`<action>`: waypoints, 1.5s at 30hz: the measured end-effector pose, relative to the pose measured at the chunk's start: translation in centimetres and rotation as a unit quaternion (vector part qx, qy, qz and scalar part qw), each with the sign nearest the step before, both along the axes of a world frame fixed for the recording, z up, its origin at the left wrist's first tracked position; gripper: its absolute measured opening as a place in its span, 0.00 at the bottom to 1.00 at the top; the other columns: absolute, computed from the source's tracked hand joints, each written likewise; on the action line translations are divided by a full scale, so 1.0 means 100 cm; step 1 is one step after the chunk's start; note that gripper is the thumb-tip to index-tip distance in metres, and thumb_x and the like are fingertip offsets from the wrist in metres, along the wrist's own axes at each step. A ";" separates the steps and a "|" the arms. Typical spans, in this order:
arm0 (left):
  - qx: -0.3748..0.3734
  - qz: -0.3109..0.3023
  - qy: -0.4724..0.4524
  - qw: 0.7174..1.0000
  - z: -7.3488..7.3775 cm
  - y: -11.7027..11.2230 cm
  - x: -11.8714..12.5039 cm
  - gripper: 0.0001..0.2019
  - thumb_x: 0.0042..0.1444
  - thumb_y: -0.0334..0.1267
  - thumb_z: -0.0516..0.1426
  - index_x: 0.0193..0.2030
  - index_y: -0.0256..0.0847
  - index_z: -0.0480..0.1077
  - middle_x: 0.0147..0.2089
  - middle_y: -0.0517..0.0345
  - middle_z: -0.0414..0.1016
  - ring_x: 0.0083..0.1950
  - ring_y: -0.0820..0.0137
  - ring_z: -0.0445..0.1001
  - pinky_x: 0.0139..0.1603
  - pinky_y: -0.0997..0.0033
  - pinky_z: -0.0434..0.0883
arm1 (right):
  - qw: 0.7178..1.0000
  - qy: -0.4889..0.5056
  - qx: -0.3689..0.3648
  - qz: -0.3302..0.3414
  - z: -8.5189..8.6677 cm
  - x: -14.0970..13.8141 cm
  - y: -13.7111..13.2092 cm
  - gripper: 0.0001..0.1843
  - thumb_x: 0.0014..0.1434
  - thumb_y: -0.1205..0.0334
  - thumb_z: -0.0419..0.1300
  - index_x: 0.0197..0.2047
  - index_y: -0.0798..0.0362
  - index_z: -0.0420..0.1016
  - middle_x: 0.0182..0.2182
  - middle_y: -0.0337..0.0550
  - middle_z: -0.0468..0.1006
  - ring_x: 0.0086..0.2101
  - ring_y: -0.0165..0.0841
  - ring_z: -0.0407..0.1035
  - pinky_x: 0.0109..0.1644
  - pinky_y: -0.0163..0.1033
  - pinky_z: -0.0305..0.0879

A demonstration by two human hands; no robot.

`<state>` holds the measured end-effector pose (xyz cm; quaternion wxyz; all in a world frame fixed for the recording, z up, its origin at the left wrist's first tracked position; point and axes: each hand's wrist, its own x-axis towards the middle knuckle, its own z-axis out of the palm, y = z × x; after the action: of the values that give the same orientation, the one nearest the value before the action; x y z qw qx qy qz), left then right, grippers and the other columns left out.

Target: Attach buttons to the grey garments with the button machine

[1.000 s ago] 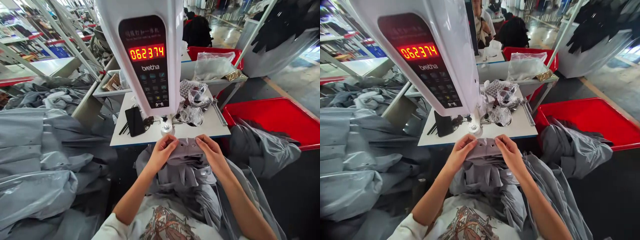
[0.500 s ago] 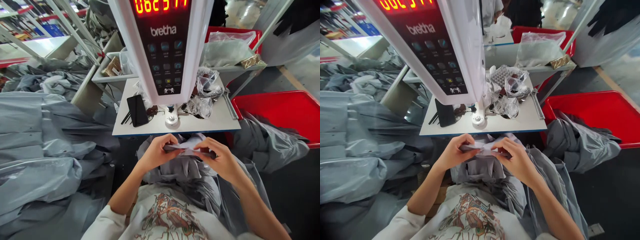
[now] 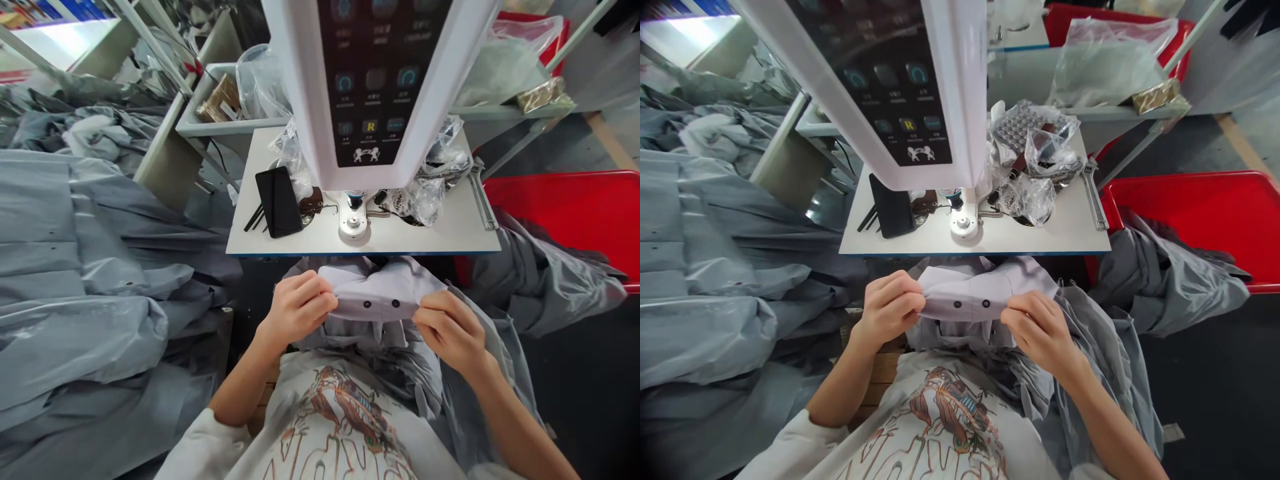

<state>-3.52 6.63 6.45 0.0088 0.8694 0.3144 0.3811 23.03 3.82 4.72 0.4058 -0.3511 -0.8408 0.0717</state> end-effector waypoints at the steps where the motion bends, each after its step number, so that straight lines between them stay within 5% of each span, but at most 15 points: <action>1: 0.004 0.003 -0.001 1.000 -0.001 0.000 -0.002 0.10 0.54 0.21 0.50 0.27 0.40 0.60 0.27 0.60 0.65 0.27 0.74 0.58 0.27 0.75 0.57 | 1.000 0.001 0.001 0.002 0.000 -0.001 0.000 0.15 0.54 0.81 0.57 0.36 0.51 0.66 0.31 0.40 0.69 0.30 0.28 0.63 0.34 0.35 0.63; 12: -0.020 -0.002 0.002 1.000 -0.006 -0.006 -0.012 0.10 0.54 0.20 0.51 0.28 0.40 0.60 0.27 0.60 0.66 0.28 0.75 0.59 0.28 0.75 0.57 | 1.000 -0.006 0.009 0.000 -0.006 -0.006 -0.002 0.13 0.57 0.79 0.56 0.39 0.51 0.66 0.34 0.40 0.69 0.33 0.29 0.65 0.37 0.36 0.66; 18: -0.153 0.004 0.082 0.985 -0.027 -0.026 -0.026 0.10 0.53 0.22 0.49 0.26 0.39 0.61 0.27 0.61 0.67 0.28 0.76 0.64 0.28 0.76 0.59 | 0.990 -0.034 -0.115 0.075 -0.031 -0.013 -0.028 0.08 0.62 0.76 0.50 0.39 0.53 0.64 0.33 0.41 0.69 0.33 0.29 0.63 0.37 0.34 0.65; 21: -0.305 0.003 0.208 0.929 -0.054 -0.048 -0.027 0.07 0.52 0.25 0.51 0.29 0.39 0.65 0.29 0.60 0.71 0.30 0.73 0.69 0.30 0.75 0.61 | 0.960 -0.143 -0.220 0.102 -0.054 -0.018 -0.045 0.09 0.61 0.76 0.49 0.34 0.54 0.65 0.33 0.42 0.70 0.33 0.31 0.64 0.37 0.36 0.64; 25: -0.483 -0.046 0.386 0.785 -0.095 -0.090 -0.021 0.07 0.57 0.30 0.52 0.39 0.39 0.71 0.35 0.53 0.77 0.35 0.64 0.76 0.33 0.71 0.66 | 0.878 -0.262 -0.362 0.174 -0.061 -0.021 -0.058 0.08 0.58 0.73 0.55 0.39 0.53 0.70 0.36 0.41 0.73 0.36 0.33 0.69 0.39 0.37 0.65; 28: -0.525 -0.042 0.407 0.746 -0.105 -0.109 -0.024 0.11 0.60 0.32 0.49 0.42 0.38 0.72 0.37 0.49 0.78 0.36 0.60 0.78 0.34 0.68 0.68 | 0.889 -0.201 -0.376 0.166 -0.048 -0.008 -0.048 0.08 0.62 0.67 0.55 0.44 0.51 0.71 0.39 0.40 0.76 0.39 0.32 0.71 0.43 0.37 0.66; 32: -0.501 -0.008 0.332 0.799 -0.083 -0.097 -0.029 0.10 0.61 0.35 0.51 0.38 0.38 0.73 0.36 0.51 0.77 0.37 0.61 0.76 0.37 0.66 0.69 | 0.948 -0.124 -0.285 -0.070 -0.053 0.031 -0.004 0.13 0.64 0.55 0.54 0.48 0.51 0.71 0.50 0.47 0.74 0.52 0.41 0.66 0.57 0.48 0.61; 34: -0.461 0.031 0.256 0.849 -0.066 -0.084 -0.024 0.10 0.63 0.36 0.50 0.38 0.38 0.71 0.36 0.54 0.76 0.39 0.64 0.74 0.40 0.66 0.69 | 0.928 -0.103 -0.304 -0.190 -0.073 0.053 0.020 0.26 0.59 0.44 0.58 0.55 0.52 0.68 0.56 0.52 0.69 0.56 0.47 0.62 0.58 0.51 0.60; 36: -0.410 0.061 0.184 0.891 -0.053 -0.071 -0.013 0.09 0.64 0.37 0.49 0.38 0.39 0.70 0.37 0.55 0.74 0.41 0.66 0.72 0.43 0.66 0.69 | 0.866 -0.059 -0.406 -0.284 -0.100 0.070 0.036 0.34 0.60 0.41 0.54 0.60 0.58 0.63 0.56 0.59 0.68 0.54 0.47 0.65 0.55 0.49 0.62; 39: -0.334 0.058 0.095 0.936 -0.040 -0.060 0.011 0.06 0.62 0.38 0.54 0.42 0.39 0.69 0.43 0.53 0.73 0.47 0.64 0.69 0.50 0.61 0.68 | 0.797 -0.032 -0.535 -0.278 -0.134 0.084 0.039 0.30 0.62 0.44 0.50 0.50 0.63 0.72 0.46 0.59 0.76 0.45 0.43 0.72 0.48 0.43 0.66; 42: -0.300 -0.007 0.001 0.954 -0.023 -0.057 0.034 0.07 0.60 0.36 0.56 0.45 0.41 0.68 0.45 0.52 0.72 0.50 0.65 0.68 0.53 0.61 0.67 | 0.834 -0.044 -0.503 -0.224 -0.147 0.086 0.022 0.19 0.60 0.53 0.51 0.38 0.60 0.76 0.36 0.54 0.79 0.38 0.39 0.73 0.43 0.39 0.65; 45: -0.301 -0.081 -0.096 0.945 0.003 -0.059 0.052 0.04 0.63 0.34 0.51 0.39 0.41 0.67 0.37 0.53 0.73 0.43 0.68 0.70 0.46 0.65 0.70 | 0.869 -0.071 -0.421 -0.249 -0.148 0.087 0.005 0.19 0.60 0.54 0.48 0.36 0.57 0.76 0.34 0.51 0.78 0.35 0.39 0.73 0.42 0.42 0.66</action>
<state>1.65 0.73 6.75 0.3309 0.8082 0.3408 0.3482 31.69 4.34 -10.10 0.1630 -0.6904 -0.6422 0.2904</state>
